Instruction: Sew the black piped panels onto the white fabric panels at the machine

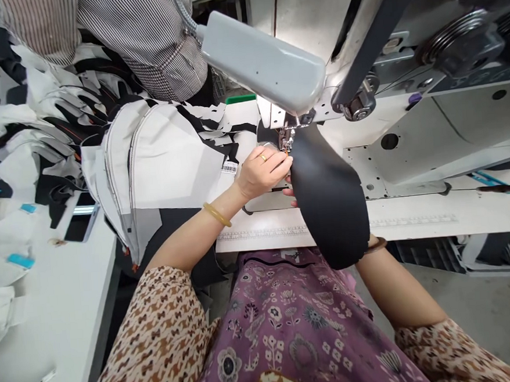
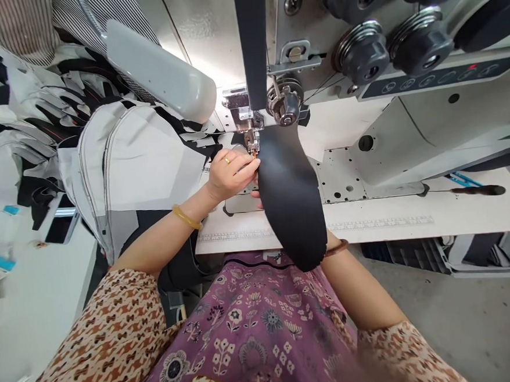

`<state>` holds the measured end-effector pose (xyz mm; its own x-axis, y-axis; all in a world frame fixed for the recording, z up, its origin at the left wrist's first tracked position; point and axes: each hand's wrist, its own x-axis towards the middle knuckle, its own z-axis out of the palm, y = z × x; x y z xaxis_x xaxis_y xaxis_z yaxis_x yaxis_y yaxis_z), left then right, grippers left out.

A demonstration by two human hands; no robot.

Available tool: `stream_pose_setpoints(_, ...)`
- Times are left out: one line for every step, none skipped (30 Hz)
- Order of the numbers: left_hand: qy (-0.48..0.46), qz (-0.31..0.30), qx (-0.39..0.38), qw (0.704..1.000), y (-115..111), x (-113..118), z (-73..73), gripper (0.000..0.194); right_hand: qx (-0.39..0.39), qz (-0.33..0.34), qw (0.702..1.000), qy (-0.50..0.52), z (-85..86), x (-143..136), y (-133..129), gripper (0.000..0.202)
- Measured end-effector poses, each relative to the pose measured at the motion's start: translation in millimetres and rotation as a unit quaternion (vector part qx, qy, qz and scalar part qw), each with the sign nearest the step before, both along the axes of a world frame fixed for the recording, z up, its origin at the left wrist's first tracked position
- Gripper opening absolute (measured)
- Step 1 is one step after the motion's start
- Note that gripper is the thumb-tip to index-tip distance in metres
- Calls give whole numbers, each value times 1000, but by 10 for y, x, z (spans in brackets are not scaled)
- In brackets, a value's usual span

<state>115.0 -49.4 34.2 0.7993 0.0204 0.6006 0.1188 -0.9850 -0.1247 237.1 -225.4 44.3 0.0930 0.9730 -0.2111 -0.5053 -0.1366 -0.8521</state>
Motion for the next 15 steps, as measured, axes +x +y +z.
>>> stream_pose_setpoints(1,-9,9,1000,11,5,5,25,-21,-18,999,37,21,16,-62,62)
stream_pose_setpoints(3,-18,20,1000,23,6,13,25,-46,-47,996,65,38,33,-113,65)
stream_pose_setpoints(5,-24,31,999,34,4,22,25,-70,-86,991,74,48,49,-150,65)
stream_pose_setpoints(5,-29,42,999,43,0,31,25,-87,-126,986,59,50,64,-171,63)
stream_pose_setpoints(6,-31,52,998,51,-6,37,25,-96,-160,982,25,43,75,-176,57)
stream_pose_setpoints(6,-31,59,998,56,-11,41,24,-97,-186,978,-11,30,82,-169,52)
stream_pose_setpoints(6,-30,63,998,60,-16,42,24,-92,-207,973,-39,14,86,-151,49)
stream_pose_setpoints(4,-29,66,997,64,-20,42,23,-85,-221,970,-53,-2,85,-127,47)
stream_pose_setpoints(1,-28,68,997,67,-22,41,23,-77,-237,967,-60,-14,83,-100,45)
stream_pose_setpoints(-1,-28,67,997,72,-24,40,23,-75,-250,963,-68,-20,80,-72,43)
stream_pose_setpoints(-3,-26,65,998,76,-26,42,23,-79,-262,958,-78,-21,80,-46,42)
stream_pose_setpoints(-2,-25,61,998,81,-28,45,23,-87,-270,955,-89,-16,83,-21,41)
stream_pose_setpoints(2,-22,55,998,84,-31,51,23,-95,-270,953,-99,-7,91,2,40)
stream_pose_setpoints(10,-17,46,999,87,-35,58,24,-101,-268,952,-106,4,102,24,39)
stream_pose_setpoints(19,-13,36,999,86,-39,66,25,-103,-267,952,-110,17,116,45,39)
